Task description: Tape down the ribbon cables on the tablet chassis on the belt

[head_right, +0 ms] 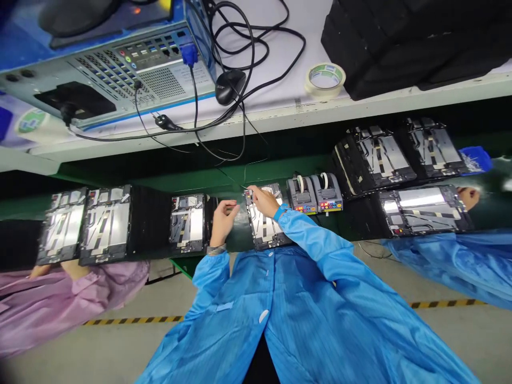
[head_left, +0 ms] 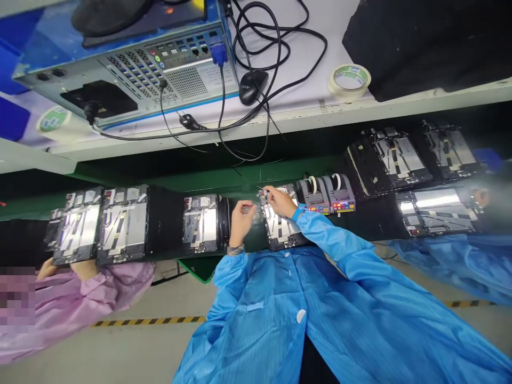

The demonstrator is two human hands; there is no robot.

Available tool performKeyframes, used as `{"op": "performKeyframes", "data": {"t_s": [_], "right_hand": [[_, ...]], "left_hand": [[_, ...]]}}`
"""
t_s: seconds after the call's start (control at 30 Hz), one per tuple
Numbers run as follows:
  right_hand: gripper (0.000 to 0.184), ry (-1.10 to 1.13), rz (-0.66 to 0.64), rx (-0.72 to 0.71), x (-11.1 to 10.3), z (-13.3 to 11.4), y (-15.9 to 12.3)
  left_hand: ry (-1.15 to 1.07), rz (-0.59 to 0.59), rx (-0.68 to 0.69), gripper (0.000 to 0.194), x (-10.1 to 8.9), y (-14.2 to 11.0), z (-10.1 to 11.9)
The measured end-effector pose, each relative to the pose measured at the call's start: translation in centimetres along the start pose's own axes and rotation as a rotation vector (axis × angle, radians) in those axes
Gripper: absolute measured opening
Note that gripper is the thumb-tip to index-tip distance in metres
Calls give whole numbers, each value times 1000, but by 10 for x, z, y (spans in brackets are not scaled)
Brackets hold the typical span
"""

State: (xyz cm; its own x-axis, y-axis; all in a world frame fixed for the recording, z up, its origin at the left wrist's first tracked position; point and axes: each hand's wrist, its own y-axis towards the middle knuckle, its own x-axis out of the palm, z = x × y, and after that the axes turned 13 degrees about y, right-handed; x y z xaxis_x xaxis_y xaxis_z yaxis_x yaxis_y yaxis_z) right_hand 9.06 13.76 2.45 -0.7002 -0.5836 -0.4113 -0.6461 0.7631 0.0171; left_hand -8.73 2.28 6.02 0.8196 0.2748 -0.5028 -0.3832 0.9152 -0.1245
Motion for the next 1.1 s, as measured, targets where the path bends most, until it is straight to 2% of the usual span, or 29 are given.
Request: {"op": "performKeyframes", "data": {"t_s": [0.07,0.13,0.27,0.4,0.5,0.7,0.8,0.93,1.0,1.1], "right_hand": [[57,4,-20,-12,-1,1,11],[57,4,-42,-2,-3,-1,20],[59,-25,-78,21,-7,-7,28],[65,7,-55,-9,-7,-9,27],[61,45,-46,-20,-5,-6,24],[54,14,-60,-14,-5,-3,20],[55,-18,-21,9,-8,-7,11],[53,-33,42,-87,-10,-13,0],[53,-54,2,-149,-10,-13,2],[54,-73,-91,-163,-8,-8,15]], "left_hand": [[7,47,-87,27,26,0,-20],[-5,73,-142,32,48,3,-30],[-77,49,-240,31,69,8,-33],[-181,25,-351,32,73,14,-31],[-194,42,-379,28,74,18,-30],[-154,51,-372,25,76,26,-32],[-151,36,-371,25,76,28,-33],[-210,26,-353,27,75,30,-34],[-237,39,-333,28,75,30,-35],[-199,43,-329,29,75,29,-37]]}}
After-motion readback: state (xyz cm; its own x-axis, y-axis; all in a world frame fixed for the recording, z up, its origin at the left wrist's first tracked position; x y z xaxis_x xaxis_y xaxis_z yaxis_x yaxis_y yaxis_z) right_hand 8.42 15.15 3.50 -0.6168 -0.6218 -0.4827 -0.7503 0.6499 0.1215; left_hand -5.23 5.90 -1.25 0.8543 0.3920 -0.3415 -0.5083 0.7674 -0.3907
